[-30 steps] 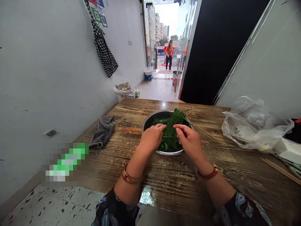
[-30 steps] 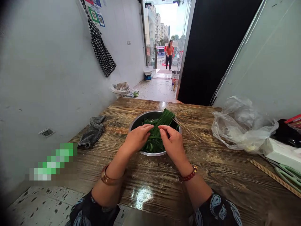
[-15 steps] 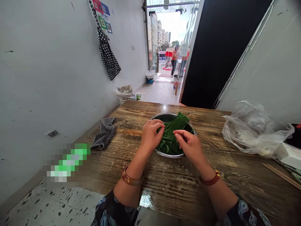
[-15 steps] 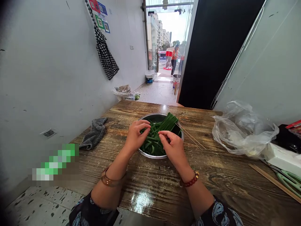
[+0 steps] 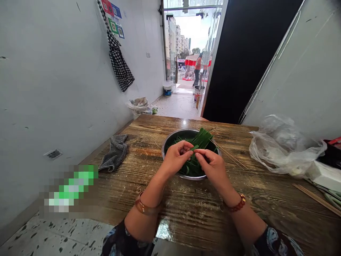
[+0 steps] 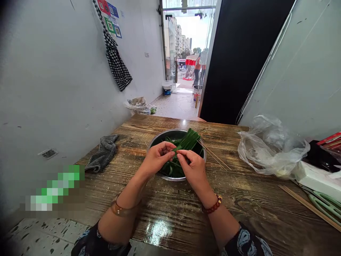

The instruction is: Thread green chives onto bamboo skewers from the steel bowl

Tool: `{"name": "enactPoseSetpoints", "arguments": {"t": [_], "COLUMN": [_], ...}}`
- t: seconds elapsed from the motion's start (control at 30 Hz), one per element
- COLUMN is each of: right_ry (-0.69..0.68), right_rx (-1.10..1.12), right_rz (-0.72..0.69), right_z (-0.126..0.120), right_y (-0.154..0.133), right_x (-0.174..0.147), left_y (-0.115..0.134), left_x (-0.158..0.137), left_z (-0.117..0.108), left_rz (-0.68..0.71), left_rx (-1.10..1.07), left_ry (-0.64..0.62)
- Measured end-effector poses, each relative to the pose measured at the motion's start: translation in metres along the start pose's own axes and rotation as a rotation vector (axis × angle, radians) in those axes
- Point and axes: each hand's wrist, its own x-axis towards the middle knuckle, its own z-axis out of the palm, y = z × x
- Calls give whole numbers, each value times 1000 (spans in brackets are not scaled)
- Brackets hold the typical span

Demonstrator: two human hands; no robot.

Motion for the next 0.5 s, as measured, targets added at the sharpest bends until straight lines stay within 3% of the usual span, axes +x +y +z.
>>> {"name": "enactPoseSetpoints", "arguments": {"t": [0.23, 0.5], "right_ry": [24, -37], "right_rx": [-12, -3], "right_rz": [-16, -48], "right_z": [0, 0], "right_y": [1, 0], "right_x": [0, 0], "left_y": [-3, -6], "left_x": [0, 2], "left_z": [1, 0], "left_rz": [40, -8], "left_rx": [151, 24], "left_ry": [42, 58]}}
